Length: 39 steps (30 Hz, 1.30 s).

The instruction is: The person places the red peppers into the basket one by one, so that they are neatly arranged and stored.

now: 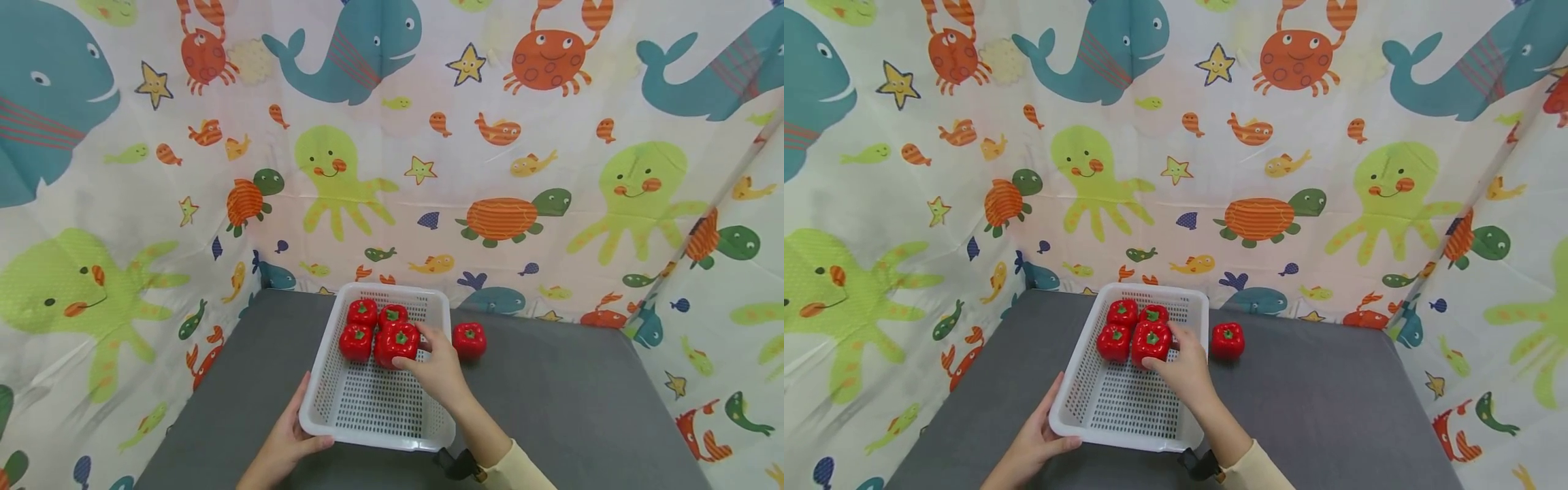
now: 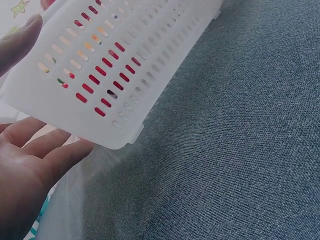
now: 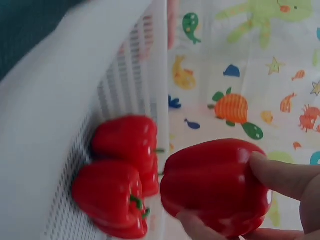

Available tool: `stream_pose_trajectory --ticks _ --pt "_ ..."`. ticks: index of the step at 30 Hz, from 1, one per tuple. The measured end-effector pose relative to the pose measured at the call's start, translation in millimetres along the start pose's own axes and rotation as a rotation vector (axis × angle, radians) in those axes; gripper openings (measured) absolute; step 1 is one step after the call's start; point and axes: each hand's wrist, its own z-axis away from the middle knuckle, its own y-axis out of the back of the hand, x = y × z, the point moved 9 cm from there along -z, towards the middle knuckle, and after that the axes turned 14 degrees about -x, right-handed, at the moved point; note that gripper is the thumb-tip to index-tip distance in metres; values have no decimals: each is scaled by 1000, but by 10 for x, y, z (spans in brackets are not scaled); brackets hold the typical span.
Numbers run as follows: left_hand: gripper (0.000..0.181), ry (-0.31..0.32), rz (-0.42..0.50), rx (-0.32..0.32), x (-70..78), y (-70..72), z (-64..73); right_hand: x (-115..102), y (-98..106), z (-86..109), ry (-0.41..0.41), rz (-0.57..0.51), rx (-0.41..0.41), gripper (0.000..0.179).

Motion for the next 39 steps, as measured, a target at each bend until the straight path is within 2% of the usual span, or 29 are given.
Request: stream_pose_trajectory --ticks 5,9,15,20,27,34,36,39 --pt "116 34 -14 49 -26 41 14 13 -256 -42 -16 -34 -67 80" --pt "114 61 -35 65 -42 47 5 88 -390 -76 -60 -46 -76 80" --pt "114 43 -49 23 -17 22 -16 210 -570 -175 -105 -54 -94 80" --pt "114 11 -58 19 7 27 -14 269 -739 -266 -110 3 -127 83" --pt "109 12 -48 -30 -28 -39 11 378 -934 -337 -191 45 -133 84" --pt "114 -51 -80 28 57 24 -11 268 -1038 -506 -184 139 -165 81" --pt "115 -59 -94 23 66 25 -12 268 -1065 -527 -192 147 -171 82" --pt "115 -35 -78 5 35 7 6 302 -1125 -489 -200 144 -180 83"
